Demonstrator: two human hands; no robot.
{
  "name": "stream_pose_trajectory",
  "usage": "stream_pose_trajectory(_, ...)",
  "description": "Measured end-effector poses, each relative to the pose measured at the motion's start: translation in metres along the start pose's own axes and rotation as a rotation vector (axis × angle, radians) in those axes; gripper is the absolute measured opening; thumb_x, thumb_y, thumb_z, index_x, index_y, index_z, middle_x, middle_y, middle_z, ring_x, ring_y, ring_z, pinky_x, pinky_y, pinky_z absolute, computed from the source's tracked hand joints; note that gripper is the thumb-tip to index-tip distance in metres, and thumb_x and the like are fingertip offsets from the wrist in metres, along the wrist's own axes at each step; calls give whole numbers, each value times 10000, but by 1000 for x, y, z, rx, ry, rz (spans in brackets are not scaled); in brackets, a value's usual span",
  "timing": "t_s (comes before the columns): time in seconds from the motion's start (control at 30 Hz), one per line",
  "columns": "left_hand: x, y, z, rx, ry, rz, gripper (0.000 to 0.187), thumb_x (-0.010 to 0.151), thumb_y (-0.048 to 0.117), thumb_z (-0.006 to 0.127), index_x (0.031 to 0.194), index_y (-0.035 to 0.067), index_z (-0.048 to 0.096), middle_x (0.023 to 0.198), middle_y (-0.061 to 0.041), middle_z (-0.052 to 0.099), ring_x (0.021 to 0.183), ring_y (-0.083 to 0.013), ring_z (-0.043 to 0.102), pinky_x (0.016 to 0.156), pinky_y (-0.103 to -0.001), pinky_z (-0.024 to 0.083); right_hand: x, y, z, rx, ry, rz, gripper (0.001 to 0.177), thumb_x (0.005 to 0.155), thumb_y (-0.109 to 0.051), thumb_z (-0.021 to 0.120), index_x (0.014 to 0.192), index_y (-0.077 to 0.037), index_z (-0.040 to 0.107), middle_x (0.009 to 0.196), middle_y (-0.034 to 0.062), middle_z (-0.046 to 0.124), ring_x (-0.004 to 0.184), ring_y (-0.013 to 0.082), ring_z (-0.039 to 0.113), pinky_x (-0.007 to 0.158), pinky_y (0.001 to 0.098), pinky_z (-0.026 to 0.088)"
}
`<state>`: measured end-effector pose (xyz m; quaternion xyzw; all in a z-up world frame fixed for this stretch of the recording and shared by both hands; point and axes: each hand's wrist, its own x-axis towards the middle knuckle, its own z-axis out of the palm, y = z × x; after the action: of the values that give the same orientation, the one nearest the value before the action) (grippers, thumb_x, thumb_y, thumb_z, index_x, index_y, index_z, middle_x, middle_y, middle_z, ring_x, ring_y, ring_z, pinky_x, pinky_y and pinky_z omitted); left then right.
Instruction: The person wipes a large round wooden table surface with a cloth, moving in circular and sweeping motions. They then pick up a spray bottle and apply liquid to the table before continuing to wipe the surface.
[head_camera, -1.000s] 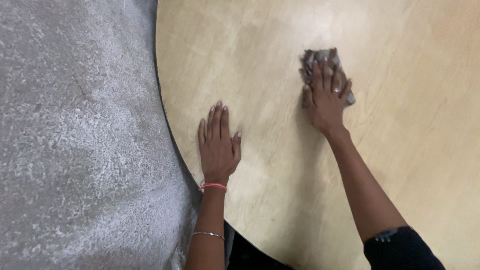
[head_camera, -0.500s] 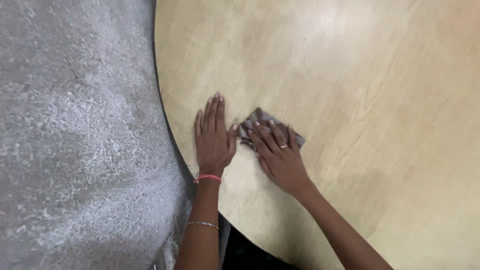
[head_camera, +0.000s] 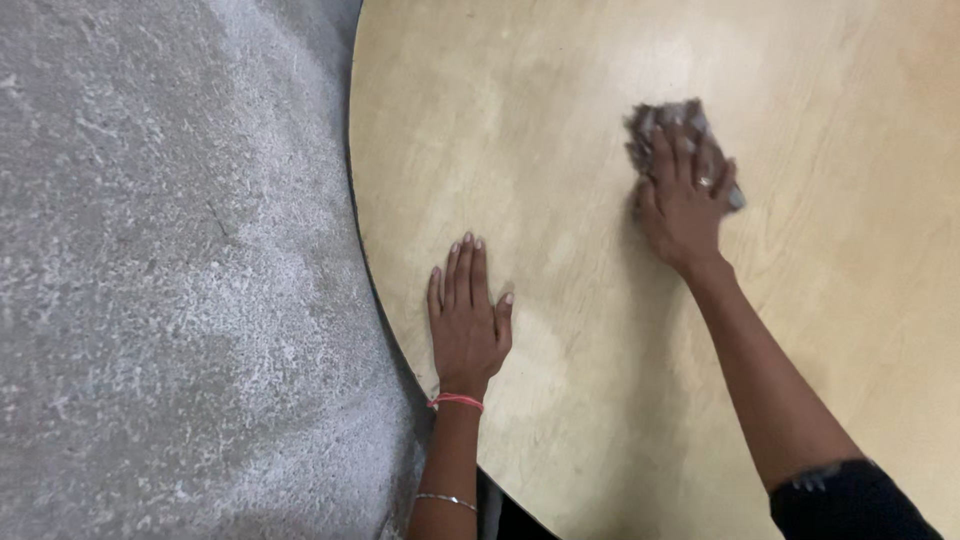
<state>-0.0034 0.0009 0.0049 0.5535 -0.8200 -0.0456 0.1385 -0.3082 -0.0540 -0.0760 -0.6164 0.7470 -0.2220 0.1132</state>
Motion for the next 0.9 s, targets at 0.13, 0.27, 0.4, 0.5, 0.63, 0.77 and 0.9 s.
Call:
stream_pose_trajectory(0.13, 2, -2, -1, -6, -1, 0, 722, 995, 326, 489, 1609, 21, 260, 1667, -132, 336, 1552, -267, 293, 1266, -489, 180, 21, -75, 21, -60, -23, -216, 718, 976, -276, 524, 1638, -128, 287, 1700, 131, 244, 1554, 395, 166, 1196, 696, 3)
stream_pose_trajectory(0.27, 1, -5, 3, -26, 19, 12, 724, 1004, 322, 489, 1610, 10, 244, 1660, -158, 325, 1554, -280, 286, 1274, -489, 171, -42, -146, 21, -40, -23, -423, 733, 881, -291, 611, 1565, -126, 406, 1657, 106, 318, 1535, 388, 202, 1206, 683, 77)
stream_pose_trajectory(0.4, -1, -5, 4, -63, 30, 7, 752, 974, 316, 510, 1604, 7, 241, 1655, -162, 321, 1551, -283, 281, 1279, -488, 164, -119, -152, -6, 36, -46, -430, 702, 912, -267, 615, 1572, -162, 401, 1663, 52, 330, 1549, 330, 245, 1246, 620, 116)
stream_pose_trajectory(0.5, 0, -4, 1, -55, 7, -1, 754, 963, 297, 518, 1609, 16, 248, 1665, -147, 324, 1556, -274, 281, 1277, -479, 165, -148, -119, -15, -4, -96, -388, 696, 911, -271, 587, 1572, -181, 387, 1653, 46, 320, 1532, 309, 252, 1235, 599, 116)
stream_pose_trajectory(0.63, 2, -1, -2, -17, -28, -13, 735, 955, 283, 529, 1597, 32, 274, 1663, -127, 327, 1553, -261, 282, 1276, -474, 165, -147, -44, -23, -43, -101, -241, 689, 950, -279, 534, 1600, -189, 323, 1671, 60, 297, 1532, 324, 236, 1243, 580, 86)
stream_pose_trajectory(0.77, 4, 1, -4, 2, -16, -4, 725, 959, 288, 531, 1595, 37, 291, 1660, -119, 326, 1545, -257, 287, 1264, -476, 180, -101, 15, -27, -53, 4, -80, 694, 984, -265, 491, 1638, -158, 287, 1704, 107, 262, 1565, 385, 207, 1244, 618, 70)
stream_pose_trajectory(0.9, 4, 0, -2, 20, -19, -2, 721, 957, 302, 522, 1592, 43, 302, 1662, -116, 325, 1544, -258, 287, 1257, -482, 187, -35, 26, -11, -98, 94, 59, 680, 1028, -285, 500, 1656, -137, 287, 1702, 120, 257, 1568, 405, 175, 1217, 684, 54)
